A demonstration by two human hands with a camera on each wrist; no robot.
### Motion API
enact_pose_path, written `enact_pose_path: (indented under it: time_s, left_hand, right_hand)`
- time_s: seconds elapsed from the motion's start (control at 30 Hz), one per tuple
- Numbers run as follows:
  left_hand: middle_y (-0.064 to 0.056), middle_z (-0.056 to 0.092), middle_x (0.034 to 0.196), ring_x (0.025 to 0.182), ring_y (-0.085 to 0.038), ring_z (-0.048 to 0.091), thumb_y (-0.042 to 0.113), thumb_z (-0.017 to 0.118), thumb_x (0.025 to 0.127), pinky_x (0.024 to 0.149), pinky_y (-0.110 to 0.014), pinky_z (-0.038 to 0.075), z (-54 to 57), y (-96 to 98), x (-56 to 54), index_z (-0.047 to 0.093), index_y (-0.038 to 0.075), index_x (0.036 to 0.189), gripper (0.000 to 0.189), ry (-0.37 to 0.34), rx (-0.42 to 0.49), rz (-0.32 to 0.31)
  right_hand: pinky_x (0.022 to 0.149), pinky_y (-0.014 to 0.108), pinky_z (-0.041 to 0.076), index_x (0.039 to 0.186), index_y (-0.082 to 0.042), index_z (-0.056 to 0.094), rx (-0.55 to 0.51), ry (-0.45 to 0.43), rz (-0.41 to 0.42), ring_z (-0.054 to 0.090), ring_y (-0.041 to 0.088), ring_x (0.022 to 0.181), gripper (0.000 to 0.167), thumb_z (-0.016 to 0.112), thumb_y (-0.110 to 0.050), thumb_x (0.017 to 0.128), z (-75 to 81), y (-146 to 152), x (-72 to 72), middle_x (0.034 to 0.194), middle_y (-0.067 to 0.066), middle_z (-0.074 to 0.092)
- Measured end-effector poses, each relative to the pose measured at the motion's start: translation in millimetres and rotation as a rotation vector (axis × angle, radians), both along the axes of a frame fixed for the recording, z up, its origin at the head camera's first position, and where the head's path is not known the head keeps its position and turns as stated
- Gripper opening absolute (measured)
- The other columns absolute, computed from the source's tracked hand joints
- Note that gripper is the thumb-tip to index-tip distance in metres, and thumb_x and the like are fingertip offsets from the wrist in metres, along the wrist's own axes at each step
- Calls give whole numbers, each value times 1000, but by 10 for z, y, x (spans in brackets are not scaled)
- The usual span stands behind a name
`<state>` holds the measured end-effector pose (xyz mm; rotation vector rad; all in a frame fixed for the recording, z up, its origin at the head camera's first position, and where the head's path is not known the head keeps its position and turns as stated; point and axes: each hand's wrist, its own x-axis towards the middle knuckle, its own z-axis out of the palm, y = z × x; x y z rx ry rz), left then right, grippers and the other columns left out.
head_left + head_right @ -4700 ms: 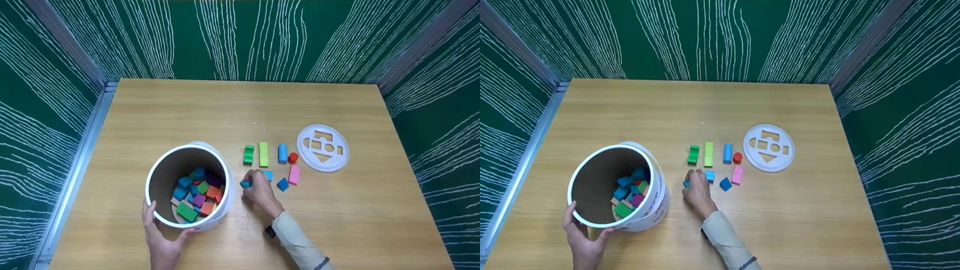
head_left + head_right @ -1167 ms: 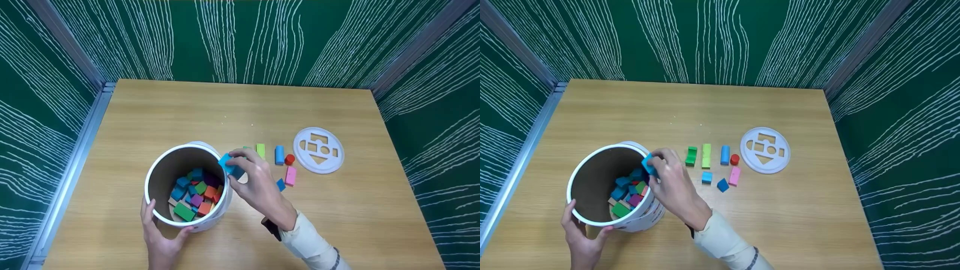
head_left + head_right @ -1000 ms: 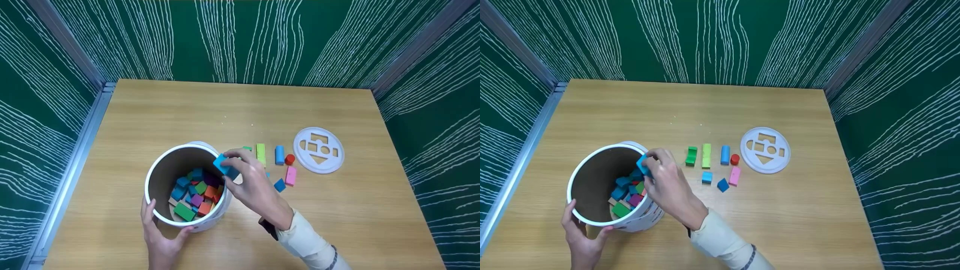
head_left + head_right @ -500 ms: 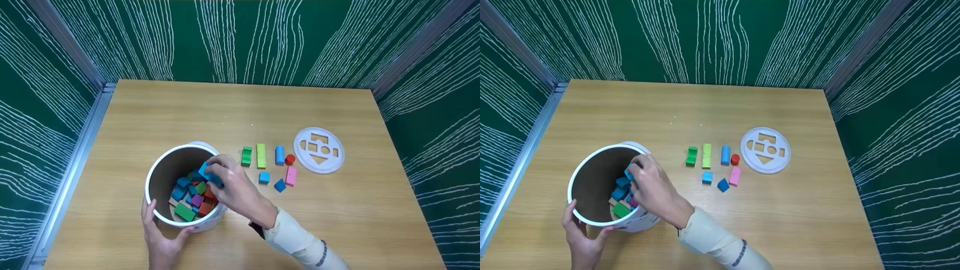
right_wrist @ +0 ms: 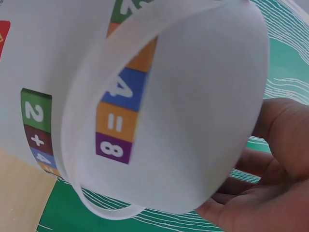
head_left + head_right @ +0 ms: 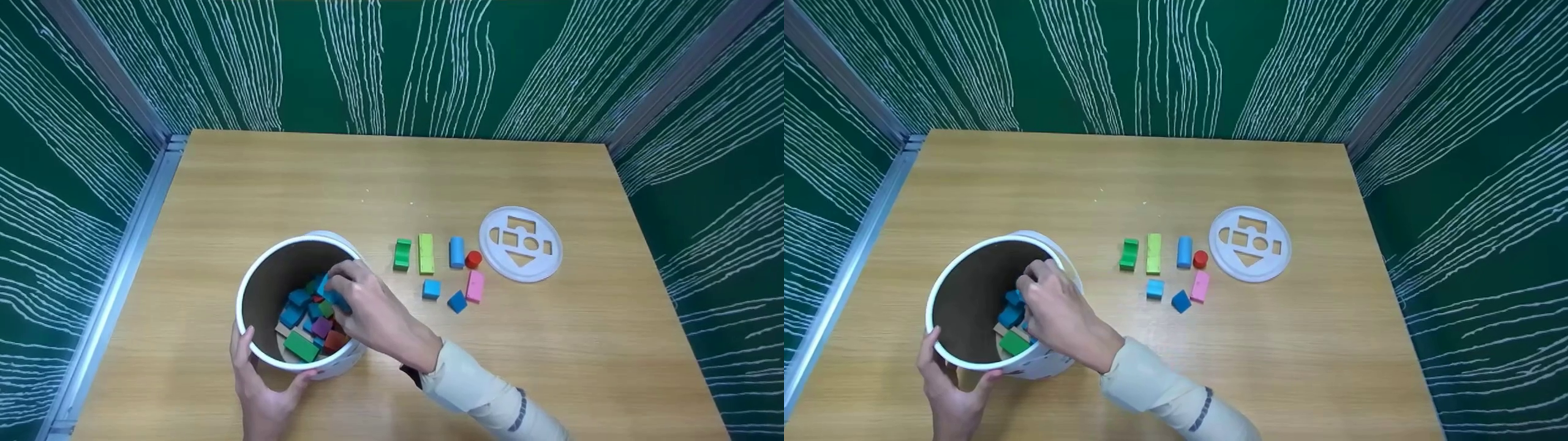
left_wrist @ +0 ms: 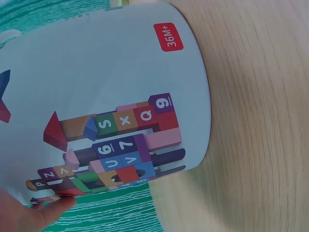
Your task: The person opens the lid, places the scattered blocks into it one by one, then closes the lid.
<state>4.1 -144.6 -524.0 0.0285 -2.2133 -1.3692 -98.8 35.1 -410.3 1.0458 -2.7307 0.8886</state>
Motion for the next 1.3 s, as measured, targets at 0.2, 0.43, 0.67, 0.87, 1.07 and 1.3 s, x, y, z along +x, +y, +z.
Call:
enact_pose_path:
  time_s: [0.2,0.43,0.67,0.87,1.07,1.3]
  left_hand:
    - [-9,14,156,138,-32,23,19,88,64,109,-29,32,18,6,0,23,5,145,105,-7,2,1]
    - [-3,12,157,140,-28,19,13,87,64,110,-38,31,69,33,19,22,6,146,104,-70,8,26]
    - [-1,12,157,140,-25,20,12,87,65,110,-42,32,85,45,24,22,8,146,104,-105,17,33]
    - [-6,14,156,139,-28,21,13,88,64,108,-42,34,69,36,19,23,5,145,104,-28,15,1]
    - [-4,14,156,139,-25,21,11,88,64,109,-24,29,84,43,29,23,6,146,104,-58,21,17]
    - [0,13,157,139,-23,19,9,87,65,110,-23,28,102,48,21,22,7,146,104,-98,27,37]
  right_hand:
    - [87,32,52,104,-4,70,63,-23,-7,57,23,107,26,76,-7,79,-15,-23,-7,116,11,59]
    - [87,33,52,110,-6,68,141,-67,-23,55,23,110,32,76,-9,79,-14,-53,-8,120,11,58]
    - [85,31,53,108,-6,68,104,-80,-13,60,21,102,30,75,-6,79,-36,-58,5,113,10,61]
    - [83,28,53,100,-7,69,2,-37,24,61,18,96,22,75,-4,79,-31,-11,17,106,8,62]
    - [83,26,53,101,-8,68,-50,-58,25,62,18,100,22,75,-7,80,2,48,13,108,8,62]
    - [86,25,52,101,-8,68,-112,-9,35,60,17,100,19,73,-8,82,27,124,19,106,7,62]
